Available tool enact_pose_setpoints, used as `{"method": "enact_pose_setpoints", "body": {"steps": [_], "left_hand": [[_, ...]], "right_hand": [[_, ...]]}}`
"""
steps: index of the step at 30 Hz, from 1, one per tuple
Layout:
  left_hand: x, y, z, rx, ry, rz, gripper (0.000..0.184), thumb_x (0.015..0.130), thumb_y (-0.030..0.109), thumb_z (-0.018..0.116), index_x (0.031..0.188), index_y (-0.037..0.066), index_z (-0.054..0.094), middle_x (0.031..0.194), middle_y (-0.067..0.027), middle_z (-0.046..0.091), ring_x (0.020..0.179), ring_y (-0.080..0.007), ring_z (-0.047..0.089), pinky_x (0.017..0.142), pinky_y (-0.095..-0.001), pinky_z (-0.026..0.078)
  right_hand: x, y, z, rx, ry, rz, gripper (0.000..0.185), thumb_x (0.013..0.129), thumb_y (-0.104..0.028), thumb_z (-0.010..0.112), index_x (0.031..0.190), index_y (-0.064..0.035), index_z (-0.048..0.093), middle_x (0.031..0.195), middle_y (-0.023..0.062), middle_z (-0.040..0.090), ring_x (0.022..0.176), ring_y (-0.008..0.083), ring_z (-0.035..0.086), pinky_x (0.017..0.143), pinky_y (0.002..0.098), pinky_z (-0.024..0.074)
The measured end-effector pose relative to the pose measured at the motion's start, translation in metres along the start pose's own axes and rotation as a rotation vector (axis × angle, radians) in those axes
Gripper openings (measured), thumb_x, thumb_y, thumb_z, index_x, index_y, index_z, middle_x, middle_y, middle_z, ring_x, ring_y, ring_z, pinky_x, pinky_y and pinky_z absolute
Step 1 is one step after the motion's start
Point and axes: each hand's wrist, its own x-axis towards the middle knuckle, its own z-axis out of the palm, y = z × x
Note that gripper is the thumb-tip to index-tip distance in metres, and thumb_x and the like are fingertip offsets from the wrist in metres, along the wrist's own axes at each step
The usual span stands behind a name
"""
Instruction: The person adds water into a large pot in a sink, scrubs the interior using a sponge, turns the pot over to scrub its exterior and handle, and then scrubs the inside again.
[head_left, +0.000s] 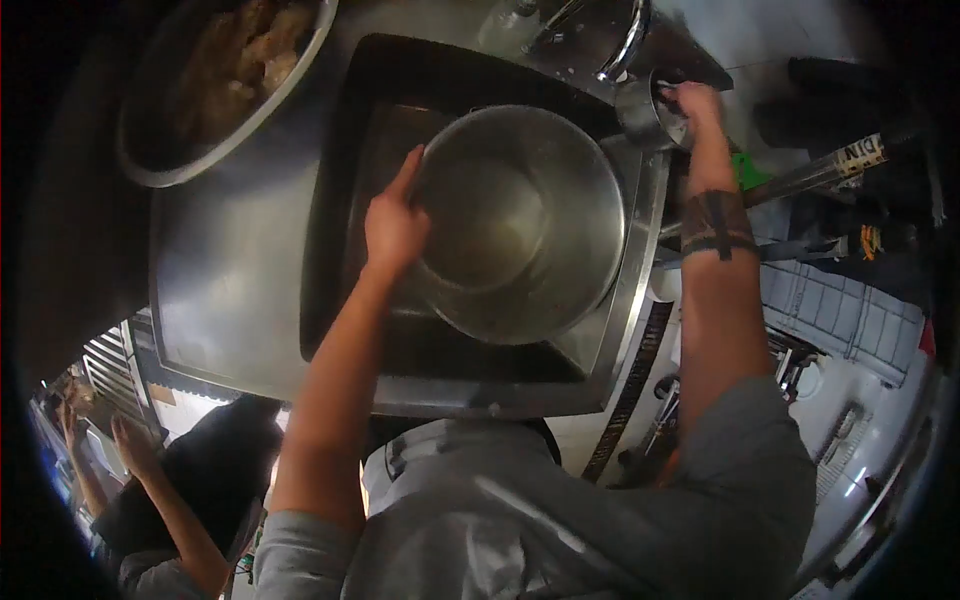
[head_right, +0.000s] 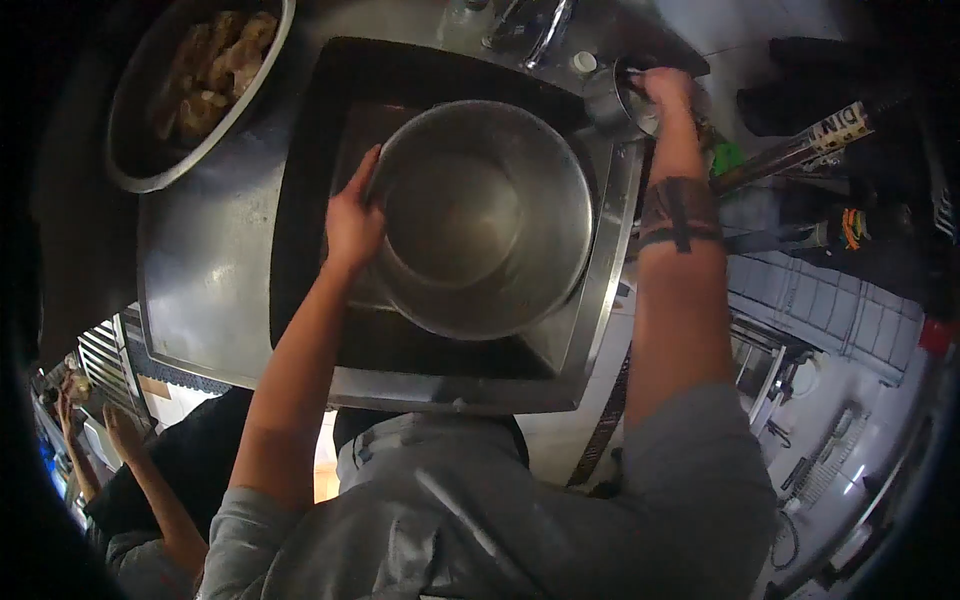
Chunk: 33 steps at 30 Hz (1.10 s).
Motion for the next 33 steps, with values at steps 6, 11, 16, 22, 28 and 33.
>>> {"method": "enact_pose_setpoints", "body": {"steps": [6,11,16,22,28,33], "left_hand": [[0.003,-0.012,0.002,-0.064,-0.011,0.005,0.071,0.084,0.002,0.057,0.149,0.031,0.052,0.114,-0.0197,0.072,0.102,-0.0415,0.068,0.088,-0.0506,0.054],[0.002,-0.006,0.002,-0.062,0.011,0.026,0.072,0.083,0.003,0.057,0.149,0.031,0.052,0.116,-0.0188,0.071,0.103,-0.0418,0.068,0.089,-0.0506,0.054],[0.002,-0.009,0.003,-0.039,-0.023,0.034,0.073,0.082,0.003,0.057,0.15,0.031,0.051,0.12,-0.0183,0.071,0.103,-0.042,0.068,0.091,-0.0506,0.054],[0.001,-0.011,0.002,-0.056,0.034,0.076,0.074,0.082,0.005,0.059,0.151,0.031,0.05,0.119,-0.0195,0.07,0.102,-0.042,0.068,0.09,-0.0511,0.054],[0.006,0.0,-0.003,0.013,-0.055,-0.039,0.067,0.083,0.006,0.06,0.148,0.023,0.054,0.125,-0.0167,0.07,0.113,-0.0374,0.066,0.1,-0.0497,0.051],[0.014,0.001,0.018,0.486,-0.02,0.688,0.052,0.083,0.009,0.062,0.135,0.002,0.06,0.14,-0.0102,0.063,0.139,-0.0286,0.049,0.122,-0.0536,0.029]], "right_hand": [[-0.154,-0.061,-0.085,0.46,0.451,-0.112,0.023,0.093,-0.022,0.069,0.111,-0.0081,0.071,0.106,0.0185,0.073,0.103,0.036,0.07,0.09,0.0452,0.053],[-0.217,-0.15,-0.045,0.523,0.087,-0.364,0.026,0.097,-0.019,0.061,0.121,-0.0116,0.064,0.109,0.0233,0.07,0.103,0.0483,0.065,0.087,0.0543,0.0511],[-0.095,-0.177,-0.044,0.258,0.428,-0.691,0.031,0.088,-0.006,0.06,0.118,0.0009,0.064,0.116,0.0243,0.068,0.113,0.0432,0.063,0.096,0.0471,0.0523],[-0.066,-0.207,-0.027,-0.118,0.269,-0.736,0.026,0.079,-0.002,0.062,0.103,0.0058,0.067,0.109,0.0246,0.069,0.106,0.0433,0.065,0.094,0.0518,0.0536],[-0.137,-0.195,0.015,0.115,0.034,-0.397,0.028,0.09,-0.015,0.062,0.115,-0.0029,0.068,0.102,0.0243,0.073,0.101,0.0418,0.07,0.092,0.0482,0.0553],[-0.194,-0.215,-0.016,0.771,-0.014,-0.309,0.027,0.095,-0.022,0.064,0.12,-0.0133,0.069,0.108,0.0233,0.072,0.104,0.0435,0.068,0.092,0.0492,0.0535]]}}
